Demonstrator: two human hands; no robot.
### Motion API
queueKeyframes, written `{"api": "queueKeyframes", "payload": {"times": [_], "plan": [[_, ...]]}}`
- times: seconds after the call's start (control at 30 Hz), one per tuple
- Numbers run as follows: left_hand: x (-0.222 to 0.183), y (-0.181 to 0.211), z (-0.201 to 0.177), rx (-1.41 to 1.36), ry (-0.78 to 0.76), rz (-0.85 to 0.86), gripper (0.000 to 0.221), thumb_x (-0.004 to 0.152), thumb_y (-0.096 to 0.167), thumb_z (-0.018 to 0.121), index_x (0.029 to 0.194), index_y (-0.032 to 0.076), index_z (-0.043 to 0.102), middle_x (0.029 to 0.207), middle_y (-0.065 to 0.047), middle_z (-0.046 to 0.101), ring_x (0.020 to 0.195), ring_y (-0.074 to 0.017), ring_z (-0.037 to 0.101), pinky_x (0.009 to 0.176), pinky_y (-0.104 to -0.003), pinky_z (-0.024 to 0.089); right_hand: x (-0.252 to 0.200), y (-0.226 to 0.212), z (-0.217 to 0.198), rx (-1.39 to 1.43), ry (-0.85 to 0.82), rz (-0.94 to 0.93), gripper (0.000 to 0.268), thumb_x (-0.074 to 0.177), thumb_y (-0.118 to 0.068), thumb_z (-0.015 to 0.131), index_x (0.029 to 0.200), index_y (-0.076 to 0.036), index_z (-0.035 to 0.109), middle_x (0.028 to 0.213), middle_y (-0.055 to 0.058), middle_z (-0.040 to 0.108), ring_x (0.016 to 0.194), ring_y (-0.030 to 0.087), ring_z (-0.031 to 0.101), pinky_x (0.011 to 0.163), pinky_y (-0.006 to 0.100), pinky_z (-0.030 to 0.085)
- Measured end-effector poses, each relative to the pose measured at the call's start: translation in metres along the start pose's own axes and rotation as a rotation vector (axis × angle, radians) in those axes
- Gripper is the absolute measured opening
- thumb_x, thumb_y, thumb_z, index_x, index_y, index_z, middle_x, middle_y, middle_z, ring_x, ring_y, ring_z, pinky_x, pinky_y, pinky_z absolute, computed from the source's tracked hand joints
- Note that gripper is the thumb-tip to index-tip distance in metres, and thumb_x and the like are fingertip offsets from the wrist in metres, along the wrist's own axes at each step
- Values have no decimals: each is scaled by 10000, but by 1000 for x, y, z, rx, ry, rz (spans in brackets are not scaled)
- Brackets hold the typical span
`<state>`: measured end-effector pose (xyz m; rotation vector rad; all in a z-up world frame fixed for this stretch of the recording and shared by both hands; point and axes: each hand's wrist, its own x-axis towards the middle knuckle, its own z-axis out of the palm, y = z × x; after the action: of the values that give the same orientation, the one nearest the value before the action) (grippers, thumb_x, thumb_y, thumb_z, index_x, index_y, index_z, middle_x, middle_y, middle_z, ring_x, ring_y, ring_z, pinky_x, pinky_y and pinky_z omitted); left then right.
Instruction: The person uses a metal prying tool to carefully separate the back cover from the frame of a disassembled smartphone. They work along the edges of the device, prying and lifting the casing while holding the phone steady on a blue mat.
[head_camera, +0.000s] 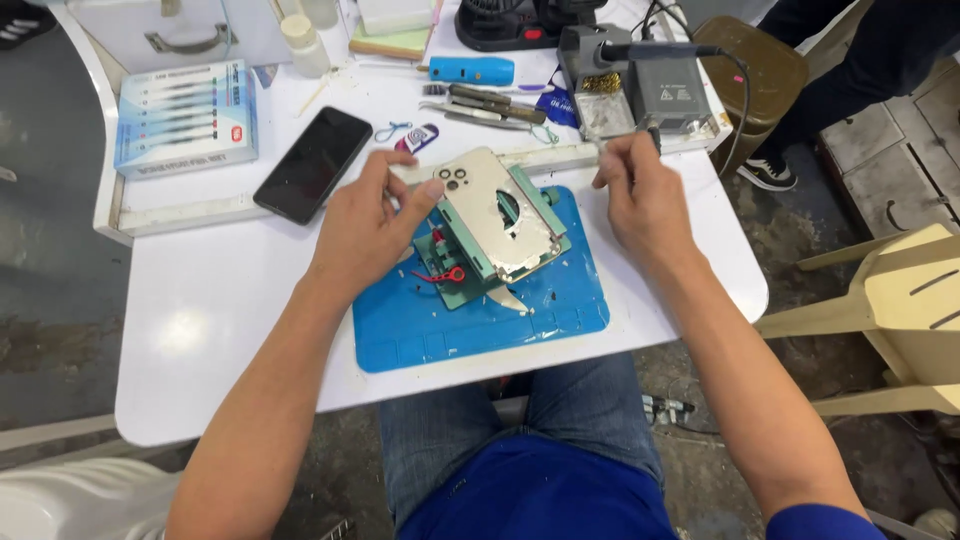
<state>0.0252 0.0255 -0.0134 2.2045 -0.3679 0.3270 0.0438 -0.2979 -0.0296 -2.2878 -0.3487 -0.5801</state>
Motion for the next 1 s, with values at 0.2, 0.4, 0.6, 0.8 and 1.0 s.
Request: {"api": "queueKeyframes", "payload": {"times": [0.2, 0.4, 0.6, 0.8, 1.0], "plan": [[1, 9, -1, 33, -124, -51, 439, 1035, 487, 627, 1008, 63, 738, 712, -88, 700, 537, -209, 644, 541, -331, 521, 3, -7, -6, -64, -99, 133, 179, 1119, -124, 551, 1200, 20, 621, 898, 181, 709, 817, 306, 688, 737, 426, 538], [2, 8, 1, 2, -152, -22, 425, 1035, 464, 643, 986, 52, 736, 709, -107, 690, 547, -231, 641, 537, -359, 516, 1, -7, -6, -27, -60, 188, 158, 1087, -173, 646, 1142, -35, 698, 846, 129, 698, 716, 230, 623, 649, 351, 501], [0, 9, 5, -58, -174, -30, 437, 1054, 437, 624, 909, 37, 723, 646, -111, 644, 574, -242, 625, 574, -366, 518, 3, 9, -2, 1, -69, 169, 141, 1070, -191, 684, 1024, -76, 752, 715, 52, 664, 618, 158, 576, 593, 280, 468], [-5, -1, 7, -57, -158, 46, 449, 1076, 409, 627, 877, 11, 684, 646, -170, 620, 637, -337, 642, 616, -459, 492, -2, 49, 10, -57, -49, 25, 213, 1101, -206, 686, 1010, -17, 725, 666, 198, 585, 611, 335, 573, 562, 441, 417], [1, 20, -6, -115, -431, -202, 495, 1005, 526, 608, 703, 147, 510, 689, 28, 397, 641, -103, 369, 602, -295, 310, 7, -10, -10, 338, -386, 12, 309, 1044, -344, 578, 1102, -75, 716, 1192, 115, 731, 1098, 232, 684, 985, 419, 516]]}}
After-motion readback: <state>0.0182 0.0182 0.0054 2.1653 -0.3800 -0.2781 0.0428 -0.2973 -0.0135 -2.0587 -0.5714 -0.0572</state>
